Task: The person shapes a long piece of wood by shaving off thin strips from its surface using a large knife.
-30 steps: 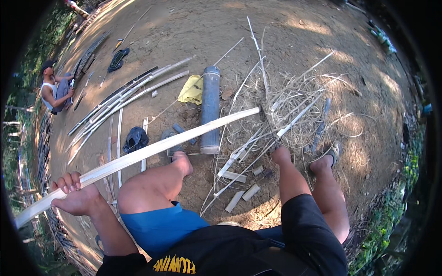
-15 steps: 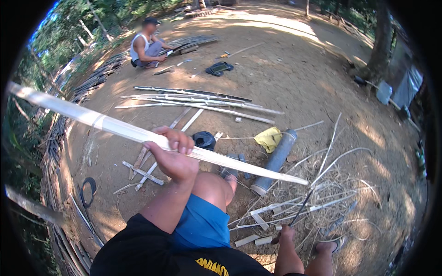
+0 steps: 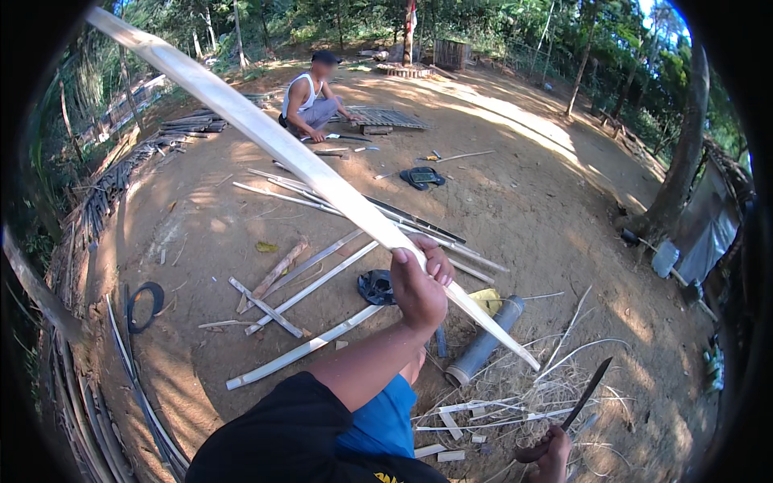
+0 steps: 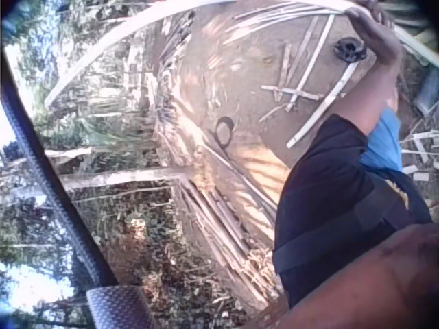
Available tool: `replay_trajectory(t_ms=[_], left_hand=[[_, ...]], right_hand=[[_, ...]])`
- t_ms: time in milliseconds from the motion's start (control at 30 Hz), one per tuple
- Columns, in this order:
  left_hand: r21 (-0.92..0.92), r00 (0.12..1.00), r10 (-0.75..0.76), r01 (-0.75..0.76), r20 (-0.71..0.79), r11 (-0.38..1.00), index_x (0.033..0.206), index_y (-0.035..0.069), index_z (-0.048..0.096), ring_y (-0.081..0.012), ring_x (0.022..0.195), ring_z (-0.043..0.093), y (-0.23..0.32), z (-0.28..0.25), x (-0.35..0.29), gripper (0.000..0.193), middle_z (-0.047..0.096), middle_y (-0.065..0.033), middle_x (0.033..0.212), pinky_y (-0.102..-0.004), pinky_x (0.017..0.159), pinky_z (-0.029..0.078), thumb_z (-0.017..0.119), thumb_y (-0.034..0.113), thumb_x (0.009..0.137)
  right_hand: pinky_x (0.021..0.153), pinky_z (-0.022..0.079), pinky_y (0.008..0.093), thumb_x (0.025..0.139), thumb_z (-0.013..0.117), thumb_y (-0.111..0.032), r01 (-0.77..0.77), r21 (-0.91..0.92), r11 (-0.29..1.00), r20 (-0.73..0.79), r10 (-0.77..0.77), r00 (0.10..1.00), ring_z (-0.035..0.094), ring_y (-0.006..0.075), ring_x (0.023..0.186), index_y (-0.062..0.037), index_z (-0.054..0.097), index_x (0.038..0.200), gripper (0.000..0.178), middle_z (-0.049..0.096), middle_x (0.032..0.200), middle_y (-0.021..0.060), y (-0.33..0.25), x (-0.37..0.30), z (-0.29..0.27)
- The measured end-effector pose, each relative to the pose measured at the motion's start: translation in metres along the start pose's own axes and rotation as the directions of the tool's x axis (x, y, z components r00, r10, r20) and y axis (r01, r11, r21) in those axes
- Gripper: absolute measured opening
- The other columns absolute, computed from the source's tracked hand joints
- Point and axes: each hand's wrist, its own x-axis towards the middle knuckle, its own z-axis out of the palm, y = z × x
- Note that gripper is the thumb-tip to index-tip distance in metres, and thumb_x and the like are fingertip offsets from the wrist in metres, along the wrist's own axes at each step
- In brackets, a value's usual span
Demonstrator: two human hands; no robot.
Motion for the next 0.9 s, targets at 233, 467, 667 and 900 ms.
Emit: replay_trajectory(t_ms=[233,467,667,900], left_hand=[[-0.097,0.998,-0.058,0.057,-0.009,0.994,0.089,0.009,0.043,-0.0136,0.057,0.041,-0.076,0.007,-0.017,0.049,0.038,-0.0012,0.068,-0.0309,0.058,0.04,0.039,0.056,0.1],[0.014,0.81,-0.509,0.536,-0.29,0.844,0.077,0.007,0.049,-0.0216,0.084,0.064,-0.158,0.008,-0.059,0.048,0.06,-0.0097,0.079,-0.0358,0.084,0.049,0.043,0.047,0.103],[0.153,0.903,-0.43,0.424,0.009,0.893,0.08,0.006,0.053,-0.018,0.087,0.062,-0.2,0.019,-0.064,0.05,0.062,-0.0094,0.082,-0.0352,0.088,0.046,0.038,0.046,0.104],[0.262,0.919,-0.315,0.252,0.237,0.932,0.086,0.003,0.057,-0.0193,0.091,0.061,-0.223,0.03,-0.067,0.048,0.062,-0.0082,0.084,-0.0359,0.089,0.045,0.034,0.039,0.106]], right_hand=[[0.048,0.042,0.0303,0.092,0.061,-0.01,0.156,-0.055,0.986,-0.035,-0.158,0.987,0.046,0.0141,0.053,-0.0036,0.055,0.087,0.01,0.045,0.062,0.0001,-0.052,-0.041,-0.022],[0.053,0.043,0.0313,0.095,0.055,-0.015,0.012,0.048,0.999,0.021,-0.013,1.0,0.043,0.0156,0.054,-0.0087,0.047,0.08,0.018,0.045,0.063,0.001,-0.047,-0.017,0.021],[0.054,0.045,0.0315,0.096,0.053,-0.014,-0.036,-0.011,0.999,0.085,0.037,0.996,0.047,0.0163,0.056,-0.0057,0.051,0.087,0.013,0.047,0.065,0.0017,-0.051,-0.014,0.02],[0.057,0.046,0.0333,0.097,0.052,-0.014,0.041,0.064,0.997,0.144,-0.05,0.988,0.048,0.0161,0.06,-0.0059,0.051,0.091,0.011,0.049,0.071,0.0022,-0.056,-0.005,0.005]])
